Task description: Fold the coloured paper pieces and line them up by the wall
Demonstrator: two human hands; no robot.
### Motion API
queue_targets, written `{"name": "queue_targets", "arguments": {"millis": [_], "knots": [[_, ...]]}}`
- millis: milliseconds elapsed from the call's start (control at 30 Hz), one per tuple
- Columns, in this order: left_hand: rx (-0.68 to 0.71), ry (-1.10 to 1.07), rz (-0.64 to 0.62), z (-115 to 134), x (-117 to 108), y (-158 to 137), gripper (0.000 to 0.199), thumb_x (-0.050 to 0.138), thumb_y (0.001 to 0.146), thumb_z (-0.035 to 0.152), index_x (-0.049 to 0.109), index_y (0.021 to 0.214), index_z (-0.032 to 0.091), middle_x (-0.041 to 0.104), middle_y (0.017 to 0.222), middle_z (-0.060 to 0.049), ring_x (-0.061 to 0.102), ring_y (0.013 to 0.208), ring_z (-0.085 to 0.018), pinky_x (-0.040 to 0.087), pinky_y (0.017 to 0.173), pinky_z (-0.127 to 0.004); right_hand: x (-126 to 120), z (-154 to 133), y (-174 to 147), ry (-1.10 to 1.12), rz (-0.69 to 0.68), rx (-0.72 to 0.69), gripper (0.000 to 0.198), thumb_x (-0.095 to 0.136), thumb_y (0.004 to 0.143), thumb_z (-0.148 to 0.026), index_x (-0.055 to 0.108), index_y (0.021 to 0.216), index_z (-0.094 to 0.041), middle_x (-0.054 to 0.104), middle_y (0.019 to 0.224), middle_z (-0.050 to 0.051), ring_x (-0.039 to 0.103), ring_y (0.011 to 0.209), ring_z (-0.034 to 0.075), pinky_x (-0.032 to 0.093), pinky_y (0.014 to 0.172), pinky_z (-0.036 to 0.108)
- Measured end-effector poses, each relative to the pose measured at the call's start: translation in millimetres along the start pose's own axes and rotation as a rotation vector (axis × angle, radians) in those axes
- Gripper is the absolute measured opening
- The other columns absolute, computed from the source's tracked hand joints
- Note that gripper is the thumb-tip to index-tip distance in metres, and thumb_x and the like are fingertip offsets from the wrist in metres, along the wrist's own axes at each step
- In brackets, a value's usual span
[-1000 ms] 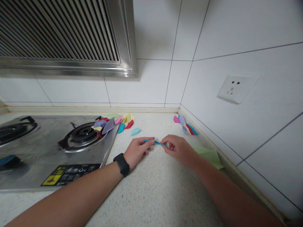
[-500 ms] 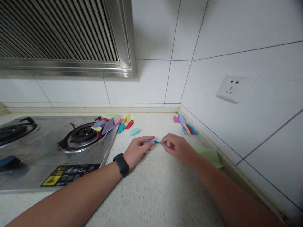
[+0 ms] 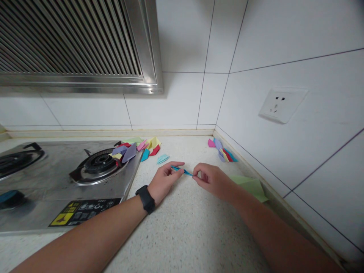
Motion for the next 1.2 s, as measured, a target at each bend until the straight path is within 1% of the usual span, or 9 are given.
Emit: {"name": "queue_targets", "arguments": {"millis": [167, 333, 433, 567, 633, 767, 867, 967, 1200], "knots": [[0.039, -0.040, 0.006, 5.0, 0.2, -1.1, 0.040, 0.068, 0.080, 0.043, 0.065, 0.112, 0.019, 0.041, 0.060, 0.007, 0.030, 0.050, -0.006, 0.022, 0.050, -0.022, 0.8, -3.7, 0.1, 0.015, -0.012, -0.038, 0.005, 0.058, 0.084, -0.019, 0.058, 0.088, -0.020, 0.053, 0.068, -0.004, 0.047, 0.056, 0.009, 0.034, 0.056, 0.022], [0.095, -0.102, -0.019, 12.1, 4.3, -3.0, 0.040, 0.070, 0.080, 0.036, 0.062, 0.114, 0.019, 0.045, 0.064, 0.006, 0.036, 0.052, -0.007, 0.027, 0.052, -0.022, -2.8, -7.6, 0.4, 0.037, 0.005, -0.061, 0.005, 0.059, 0.084, -0.018, 0.060, 0.088, -0.020, 0.057, 0.072, -0.003, 0.049, 0.058, 0.009, 0.036, 0.058, 0.022], [0.126, -0.140, -0.006, 12.4, 3.9, -1.9, 0.038, 0.069, 0.080, 0.033, 0.060, 0.114, 0.018, 0.053, 0.073, 0.003, 0.039, 0.054, -0.007, 0.030, 0.053, -0.022, -3.9, -4.8, 0.5, 0.032, 0.020, -0.035, 0.004, 0.059, 0.084, -0.020, 0.061, 0.088, -0.021, 0.056, 0.069, -0.003, 0.049, 0.058, 0.010, 0.035, 0.057, 0.022], [0.159, -0.178, 0.016, 10.6, 2.5, 0.6, 0.028, 0.068, 0.081, 0.030, 0.057, 0.104, 0.018, 0.059, 0.084, 0.000, 0.041, 0.056, -0.006, 0.033, 0.054, -0.021, -3.6, -4.0, 0.3, 0.047, 0.026, -0.034, 0.003, 0.059, 0.085, -0.021, 0.061, 0.087, -0.021, 0.059, 0.070, -0.002, 0.050, 0.058, 0.010, 0.035, 0.056, 0.023], [0.159, -0.202, 0.022, 9.2, 2.4, 1.2, 0.025, 0.069, 0.081, 0.029, 0.054, 0.097, 0.018, 0.058, 0.081, 0.002, 0.041, 0.055, -0.005, 0.033, 0.054, -0.019, -5.2, -4.6, 0.2, 0.061, 0.042, -0.040, 0.003, 0.058, 0.085, -0.020, 0.060, 0.087, -0.020, 0.059, 0.072, -0.002, 0.050, 0.059, 0.010, 0.036, 0.056, 0.023], [0.133, -0.234, 0.021, 6.2, 2.4, 1.3, 0.024, 0.069, 0.080, 0.028, 0.049, 0.089, 0.019, 0.052, 0.069, 0.006, 0.040, 0.053, -0.005, 0.033, 0.053, -0.018, -7.2, -4.4, 0.5, 0.069, 0.057, -0.038, 0.003, 0.058, 0.084, -0.019, 0.060, 0.086, -0.020, 0.059, 0.071, -0.002, 0.050, 0.058, 0.010, 0.035, 0.055, 0.023], [0.113, -0.186, 0.008, 5.6, 2.7, 1.1, 0.022, 0.069, 0.080, 0.031, 0.053, 0.086, 0.018, 0.051, 0.066, 0.006, 0.038, 0.051, -0.004, 0.032, 0.051, -0.018, -7.1, -3.1, 0.5, 0.069, 0.057, -0.033, 0.004, 0.058, 0.084, -0.019, 0.060, 0.087, -0.020, 0.059, 0.070, -0.002, 0.050, 0.058, 0.010, 0.035, 0.055, 0.023], [0.088, -0.148, 0.014, 5.0, 1.6, 1.0, 0.022, 0.070, 0.079, 0.033, 0.058, 0.085, 0.016, 0.053, 0.066, 0.004, 0.038, 0.050, -0.005, 0.031, 0.049, -0.019, -7.5, -2.2, 0.3, 0.076, 0.064, -0.026, 0.003, 0.058, 0.084, -0.020, 0.060, 0.087, -0.020, 0.059, 0.070, -0.002, 0.050, 0.057, 0.010, 0.034, 0.054, 0.023], [0.042, -0.160, 0.015, 2.4, 1.3, 0.8, 0.026, 0.073, 0.075, 0.038, 0.061, 0.084, 0.016, 0.056, 0.067, 0.004, 0.039, 0.049, -0.005, 0.029, 0.046, -0.019, -9.0, -3.6, 0.2, 0.084, 0.069, -0.017, 0.004, 0.057, 0.084, -0.021, 0.060, 0.086, -0.020, 0.058, 0.068, -0.002, 0.049, 0.056, 0.010, 0.035, 0.055, 0.023]]}}
Point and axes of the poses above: each hand's wrist, its own y-axis towards the middle knuckle, its own x-axis out of the palm, z = x × y, the point moved 9 cm from there along y, towards the middle knuckle
